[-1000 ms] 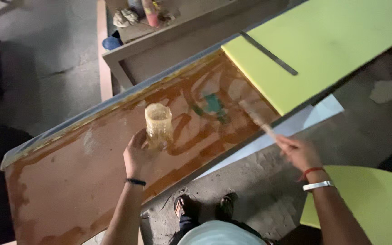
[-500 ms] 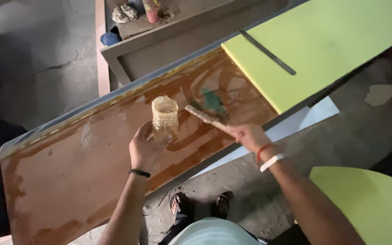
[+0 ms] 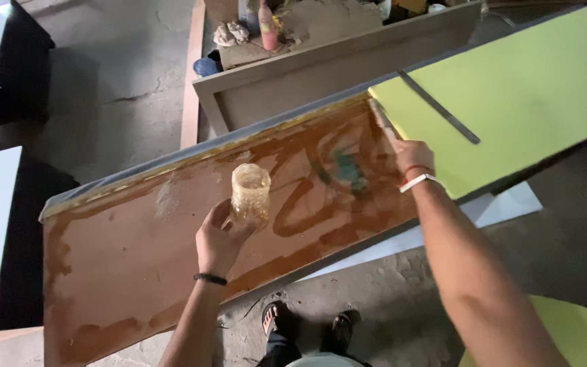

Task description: The person cuts a yellow foam sheet to size using a metal ruler and a knife, then applies a liquid adhesive to a wooden board with a brush. They place the foam sheet onto the adhesive and smooth it down with their hands.

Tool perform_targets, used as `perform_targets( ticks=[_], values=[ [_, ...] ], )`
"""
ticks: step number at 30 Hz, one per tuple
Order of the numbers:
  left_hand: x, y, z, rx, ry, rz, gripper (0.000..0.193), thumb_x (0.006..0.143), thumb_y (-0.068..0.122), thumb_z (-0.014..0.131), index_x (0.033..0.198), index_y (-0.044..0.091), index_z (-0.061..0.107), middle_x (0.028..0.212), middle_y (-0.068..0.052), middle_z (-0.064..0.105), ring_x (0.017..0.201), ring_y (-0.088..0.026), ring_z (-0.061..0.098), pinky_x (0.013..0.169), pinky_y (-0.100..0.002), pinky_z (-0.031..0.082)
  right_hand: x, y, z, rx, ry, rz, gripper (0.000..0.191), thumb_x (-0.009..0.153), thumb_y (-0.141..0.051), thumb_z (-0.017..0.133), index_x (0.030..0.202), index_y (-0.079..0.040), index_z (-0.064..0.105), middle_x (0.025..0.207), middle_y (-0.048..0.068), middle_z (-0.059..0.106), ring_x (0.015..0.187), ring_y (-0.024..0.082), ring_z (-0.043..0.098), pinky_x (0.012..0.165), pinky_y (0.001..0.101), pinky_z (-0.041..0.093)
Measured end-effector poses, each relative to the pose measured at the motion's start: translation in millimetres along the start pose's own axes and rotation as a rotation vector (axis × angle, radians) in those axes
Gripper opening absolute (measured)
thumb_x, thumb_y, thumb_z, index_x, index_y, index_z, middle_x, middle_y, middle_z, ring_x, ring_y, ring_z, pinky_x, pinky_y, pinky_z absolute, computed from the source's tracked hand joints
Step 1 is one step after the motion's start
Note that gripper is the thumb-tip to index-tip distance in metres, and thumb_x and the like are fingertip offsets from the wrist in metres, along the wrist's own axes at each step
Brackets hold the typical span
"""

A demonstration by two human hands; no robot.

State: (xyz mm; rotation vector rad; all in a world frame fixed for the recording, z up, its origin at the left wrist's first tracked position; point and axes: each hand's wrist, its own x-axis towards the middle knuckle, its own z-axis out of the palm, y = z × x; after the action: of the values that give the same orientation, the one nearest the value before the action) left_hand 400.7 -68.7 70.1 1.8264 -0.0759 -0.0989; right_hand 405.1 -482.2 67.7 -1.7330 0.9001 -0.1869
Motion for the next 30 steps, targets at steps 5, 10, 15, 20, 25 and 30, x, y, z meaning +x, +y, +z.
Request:
perform_targets(
  ticks=[5,10,15,20,25,30],
  values=[
    [2,-6,-17,0.128,0.042,-0.018,0.075,0.069,0.016,0.09,0.137,0.004,0.061,0.138,-0.011,0.066,0.127,-0.021,0.063,0.106,-0.036,0.053,-62,6,36,-0.587,-0.291,-0.195,0.038,0.103,-0.051,0.061,0.102,-0.018,0.08,0.069,0.005,0.063,0.057,0.018,0.053,0.05,0.0355,0.041],
    [8,1,-20,0.399,0.082,0.084,0.073,0.068,0.022,0.093,0.134,0.008,0.063,0.134,-0.013,0.068,0.12,-0.022,0.068,0.101,-0.038,0.056,-120,11,6,-0.849,-0.381,-0.535,0.033,0.094,-0.032,0.062,0.124,-0.031,0.076,0.066,-0.001,0.07,0.044,0.012,0.046,0.041,0.0292,0.037],
    [5,16,-9,0.643,0.041,0.241,0.067,0.067,0.02,0.092,0.128,0.011,0.065,0.132,-0.011,0.066,0.12,-0.03,0.063,0.1,-0.042,0.053,-142,-32,-65,-0.738,-0.357,-0.711,0.022,0.091,-0.022,0.067,0.108,-0.018,0.08,0.08,-0.002,0.08,0.053,0.011,0.069,0.047,0.0289,0.054],
    [-6,23,4,0.656,0.002,0.397,0.07,0.066,0.014,0.089,0.131,0.009,0.062,0.136,-0.014,0.062,0.121,-0.033,0.061,0.097,-0.042,0.052,-163,-92,-79,-1.318,-0.158,-0.793,0.019,0.089,-0.025,0.072,0.103,-0.027,0.084,0.08,0.006,0.078,0.067,0.026,0.071,0.068,0.038,0.057],
    [-24,27,-19,0.641,0.05,0.33,0.066,0.066,0.012,0.087,0.128,0.01,0.063,0.133,-0.011,0.064,0.12,-0.033,0.062,0.098,-0.041,0.053,-188,-139,-73,-1.257,-0.205,-0.723,0.017,0.091,-0.027,0.071,0.103,-0.025,0.084,0.076,0.003,0.077,0.06,0.023,0.071,0.064,0.039,0.057],
    [-51,25,-45,0.634,0.071,0.264,0.068,0.064,0.014,0.088,0.127,0.01,0.063,0.133,-0.01,0.064,0.12,-0.031,0.063,0.098,-0.039,0.054,-211,-146,-12,-1.362,-0.503,-0.861,0.022,0.097,-0.028,0.057,0.1,-0.024,0.079,0.062,0.004,0.071,0.053,0.02,0.066,0.059,0.0386,0.056]
  ],
)
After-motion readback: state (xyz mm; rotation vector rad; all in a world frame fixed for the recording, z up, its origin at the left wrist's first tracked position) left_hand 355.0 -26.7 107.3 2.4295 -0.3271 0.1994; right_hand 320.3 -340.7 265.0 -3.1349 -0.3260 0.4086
